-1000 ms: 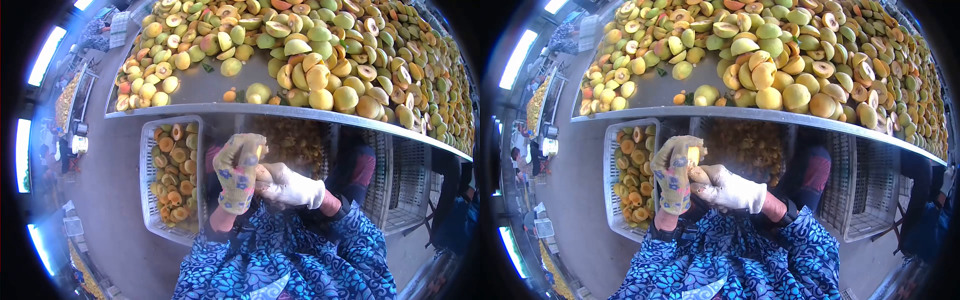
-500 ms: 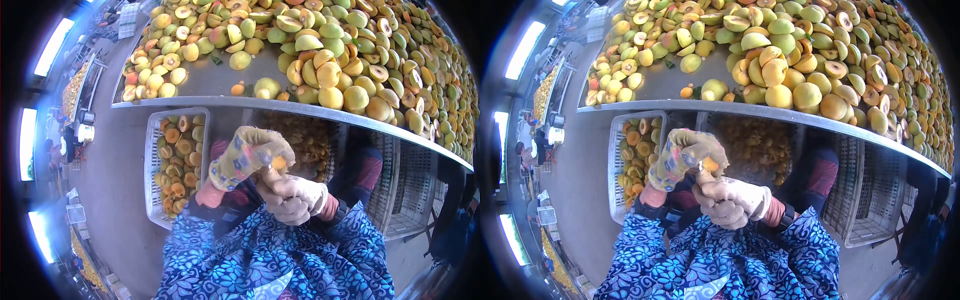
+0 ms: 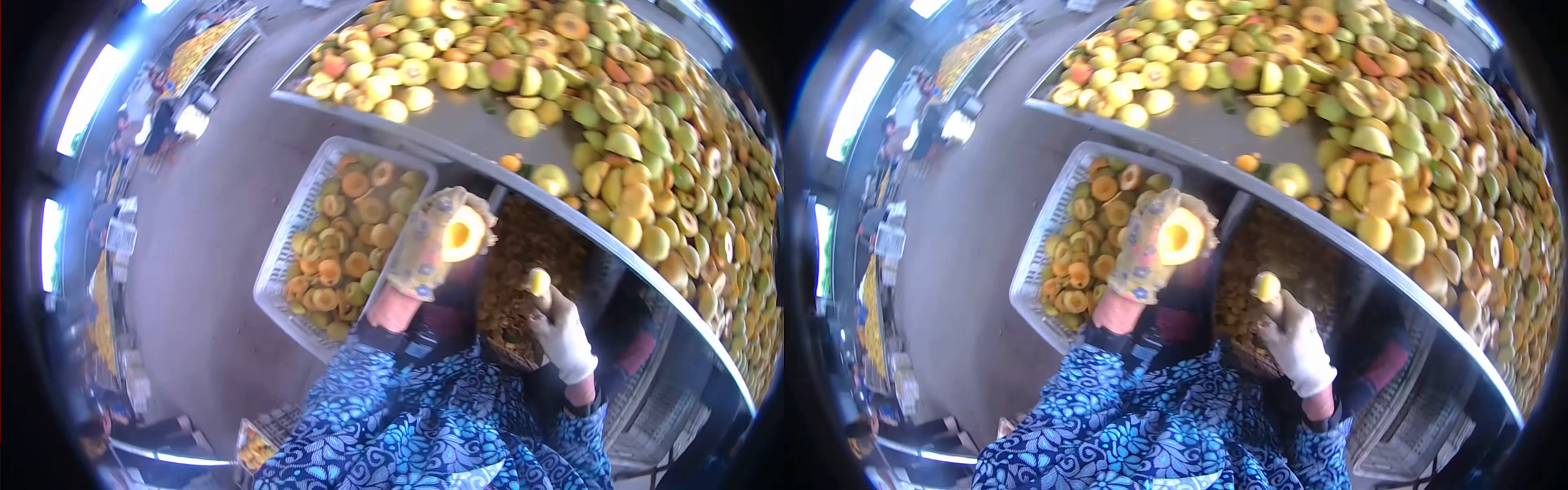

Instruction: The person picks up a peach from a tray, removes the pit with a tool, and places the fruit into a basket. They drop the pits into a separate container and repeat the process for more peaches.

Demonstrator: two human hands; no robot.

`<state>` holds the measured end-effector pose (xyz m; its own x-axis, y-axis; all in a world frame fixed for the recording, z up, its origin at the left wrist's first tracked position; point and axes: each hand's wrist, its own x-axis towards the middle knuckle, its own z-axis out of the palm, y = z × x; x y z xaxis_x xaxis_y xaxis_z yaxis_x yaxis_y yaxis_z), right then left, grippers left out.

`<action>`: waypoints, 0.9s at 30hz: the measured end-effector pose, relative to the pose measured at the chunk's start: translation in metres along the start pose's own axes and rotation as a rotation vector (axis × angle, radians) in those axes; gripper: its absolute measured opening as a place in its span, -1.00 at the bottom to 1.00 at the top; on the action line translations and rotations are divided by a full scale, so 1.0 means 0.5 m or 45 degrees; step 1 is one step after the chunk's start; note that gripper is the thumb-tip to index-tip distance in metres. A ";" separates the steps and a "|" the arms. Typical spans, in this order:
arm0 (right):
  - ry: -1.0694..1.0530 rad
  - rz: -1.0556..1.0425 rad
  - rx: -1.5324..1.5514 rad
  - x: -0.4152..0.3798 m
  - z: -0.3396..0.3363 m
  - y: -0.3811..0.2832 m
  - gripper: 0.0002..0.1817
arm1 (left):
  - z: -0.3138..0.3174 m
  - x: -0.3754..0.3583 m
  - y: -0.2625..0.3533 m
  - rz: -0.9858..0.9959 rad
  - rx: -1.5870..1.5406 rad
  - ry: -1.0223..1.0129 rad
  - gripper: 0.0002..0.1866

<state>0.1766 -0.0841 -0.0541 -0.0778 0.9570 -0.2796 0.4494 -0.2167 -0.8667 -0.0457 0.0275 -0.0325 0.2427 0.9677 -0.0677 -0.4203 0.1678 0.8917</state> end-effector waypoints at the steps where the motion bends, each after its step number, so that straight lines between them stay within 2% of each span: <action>1: 0.038 -0.040 0.164 -0.005 0.014 0.010 -0.77 | -0.047 -0.006 0.026 -0.008 0.112 0.018 -0.58; 2: -0.044 0.130 0.380 -0.011 0.011 -0.013 -0.81 | -0.110 -0.009 0.038 -0.092 0.158 0.085 -0.64; 3: -0.120 0.311 0.593 -0.018 0.008 -0.037 -0.84 | -0.186 -0.012 0.037 0.248 0.782 0.010 -0.68; 5: -0.031 0.315 0.640 -0.010 0.034 -0.036 -0.86 | -0.377 -0.007 0.031 0.358 1.380 0.155 -0.68; 6: 0.040 0.355 0.585 -0.002 0.048 -0.038 -0.82 | -0.431 0.004 0.045 -0.135 1.149 0.654 -0.66; 7: 0.083 0.330 0.508 0.008 0.061 -0.031 -0.82 | -0.541 0.009 0.032 0.331 1.986 0.576 -0.56; 8: 0.054 0.344 0.528 0.015 0.065 -0.031 -0.83 | -0.498 0.024 0.086 -0.307 1.426 0.891 -0.43; 10: -0.008 0.413 0.513 0.029 0.075 -0.040 -0.85 | -0.609 0.041 0.043 -0.313 2.091 0.931 -0.40; 11: -0.037 0.460 0.473 0.034 0.076 -0.046 -0.86 | -0.664 0.035 -0.005 -0.291 2.074 0.923 -0.40; 13: -0.037 0.443 0.438 0.041 0.085 -0.041 -0.85 | -0.743 0.030 -0.088 0.074 2.468 0.735 -0.46; 14: -0.042 0.476 0.426 0.044 0.082 -0.043 -0.85 | -0.727 0.053 -0.064 0.090 2.450 0.729 -0.46; 16: -0.043 0.498 0.411 0.040 0.083 -0.051 -0.85 | -0.699 0.089 0.032 -0.371 2.506 -0.170 -0.48; 18: -0.003 0.519 0.443 0.036 0.077 -0.064 -0.85 | -0.607 0.126 0.129 -0.017 2.251 0.486 -0.70; 19: 0.000 0.523 0.471 0.032 0.077 -0.050 -0.82 | -0.541 0.138 0.192 0.227 1.951 0.647 -0.72; 20: 0.038 0.501 0.418 0.026 0.081 -0.041 -0.83 | -0.501 0.162 0.240 0.460 1.636 0.790 -0.74; 22: 0.073 0.457 0.367 0.025 0.093 -0.034 -0.84 | -0.515 0.242 0.283 0.773 1.425 0.707 -0.65; 23: 0.083 0.403 0.395 0.024 0.101 -0.037 -0.82 | -0.521 0.279 0.301 0.786 1.426 0.716 -0.65; 25: 0.107 0.300 0.454 0.020 0.115 -0.045 -0.75 | -0.531 0.353 0.328 0.692 2.110 0.748 -0.51; 26: 0.122 0.254 0.489 0.017 0.120 -0.046 -0.71 | -0.537 0.389 0.336 0.432 1.923 0.732 -0.43; 27: 0.139 0.212 0.519 0.013 0.119 -0.043 -0.66 | -0.549 0.433 0.343 0.436 1.922 0.730 -0.43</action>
<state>0.1135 -0.0848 -0.0618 0.0700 0.9127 -0.4026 0.0593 -0.4067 -0.9116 -0.3051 0.3173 -0.0172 -0.1548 0.9154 0.3715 0.8768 -0.0460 0.4786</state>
